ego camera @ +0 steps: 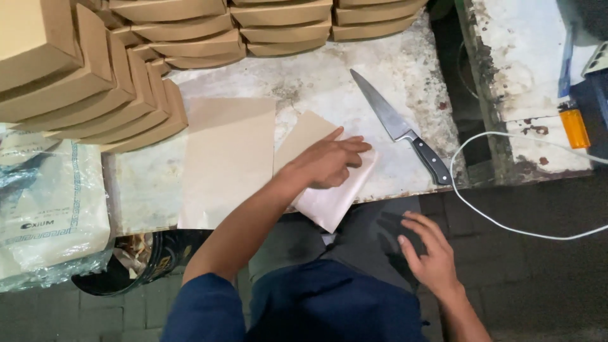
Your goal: Folding large sheets of paper, cutting them into smaller liners using a knife, and placing the liners into stacked cardboard boxes.
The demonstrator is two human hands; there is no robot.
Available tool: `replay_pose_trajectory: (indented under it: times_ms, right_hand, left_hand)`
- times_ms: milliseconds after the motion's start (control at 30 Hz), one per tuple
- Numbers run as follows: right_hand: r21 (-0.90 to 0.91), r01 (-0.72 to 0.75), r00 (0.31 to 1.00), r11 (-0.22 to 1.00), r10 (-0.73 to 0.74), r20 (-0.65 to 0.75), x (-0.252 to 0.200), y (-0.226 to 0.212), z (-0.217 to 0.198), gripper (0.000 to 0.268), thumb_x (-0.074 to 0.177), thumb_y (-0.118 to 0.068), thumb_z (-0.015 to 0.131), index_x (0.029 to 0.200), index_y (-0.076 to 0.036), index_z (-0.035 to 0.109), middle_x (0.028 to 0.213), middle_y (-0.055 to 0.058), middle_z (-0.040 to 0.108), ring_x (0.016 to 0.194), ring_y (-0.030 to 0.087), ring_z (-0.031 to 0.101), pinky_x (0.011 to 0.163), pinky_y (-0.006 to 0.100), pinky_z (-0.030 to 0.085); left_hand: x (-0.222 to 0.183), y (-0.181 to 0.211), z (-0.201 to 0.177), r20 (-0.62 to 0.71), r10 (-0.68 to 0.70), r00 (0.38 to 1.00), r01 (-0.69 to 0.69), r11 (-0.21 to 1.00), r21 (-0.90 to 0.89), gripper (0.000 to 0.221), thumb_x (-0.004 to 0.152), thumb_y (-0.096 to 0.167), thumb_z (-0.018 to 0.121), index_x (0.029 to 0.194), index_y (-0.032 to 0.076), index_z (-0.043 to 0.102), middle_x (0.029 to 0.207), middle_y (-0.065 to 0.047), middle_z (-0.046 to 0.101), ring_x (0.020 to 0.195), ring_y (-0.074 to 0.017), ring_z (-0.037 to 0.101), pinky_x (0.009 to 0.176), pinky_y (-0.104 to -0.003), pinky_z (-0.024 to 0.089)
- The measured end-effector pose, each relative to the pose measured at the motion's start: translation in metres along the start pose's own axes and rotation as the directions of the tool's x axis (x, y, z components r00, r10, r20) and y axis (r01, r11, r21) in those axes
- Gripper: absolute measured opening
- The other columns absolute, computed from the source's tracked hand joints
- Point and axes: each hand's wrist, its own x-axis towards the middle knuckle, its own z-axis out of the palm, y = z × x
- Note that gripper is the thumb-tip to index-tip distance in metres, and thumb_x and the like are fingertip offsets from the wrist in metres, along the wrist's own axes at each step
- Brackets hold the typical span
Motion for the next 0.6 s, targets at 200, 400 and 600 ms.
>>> replay_pose_trajectory:
  times_ms: [200, 400, 600]
  right_hand:
    - [-0.122, 0.093, 0.977, 0.988, -0.115, -0.182, 0.036, 0.004, 0.01, 0.043, 0.084, -0.015, 0.074, 0.124, -0.005, 0.063, 0.128, 0.012, 0.059, 0.123, 0.034, 0.057, 0.104, 0.045, 0.046]
    - [-0.143, 0.099, 0.995, 0.985, -0.102, -0.015, 0.079, 0.005, 0.018, 0.054, 0.082, -0.017, 0.075, 0.13, -0.001, 0.056, 0.13, 0.017, 0.054, 0.126, 0.038, 0.054, 0.105, 0.048, 0.045]
    - [-0.176, 0.066, 0.993, 0.982, -0.048, 0.104, 0.11, 0.014, 0.025, 0.063, 0.082, -0.013, 0.068, 0.141, -0.003, 0.048, 0.139, 0.022, 0.05, 0.13, 0.045, 0.047, 0.103, 0.058, 0.038]
  left_hand:
    - [-0.032, 0.072, 0.073, -0.625, -0.217, 0.75, 0.371, 0.92, 0.127, 0.052, 0.088, 0.052, 0.062, 0.116, 0.008, 0.063, 0.123, -0.015, 0.057, 0.124, -0.0348, 0.053, 0.105, -0.063, 0.036]
    - [-0.077, 0.115, 0.108, -0.68, -0.349, 0.645, 0.592, 0.791, 0.155, 0.081, 0.081, 0.063, 0.068, 0.134, 0.005, 0.05, 0.134, -0.021, 0.046, 0.135, -0.0388, 0.039, 0.107, -0.062, 0.029]
    - [-0.091, 0.113, 0.128, -0.679, -0.346, 0.647, 0.586, 0.795, 0.154, 0.084, 0.066, 0.033, 0.088, 0.135, 0.008, 0.047, 0.134, -0.022, 0.045, 0.136, -0.0417, 0.036, 0.108, -0.065, 0.028]
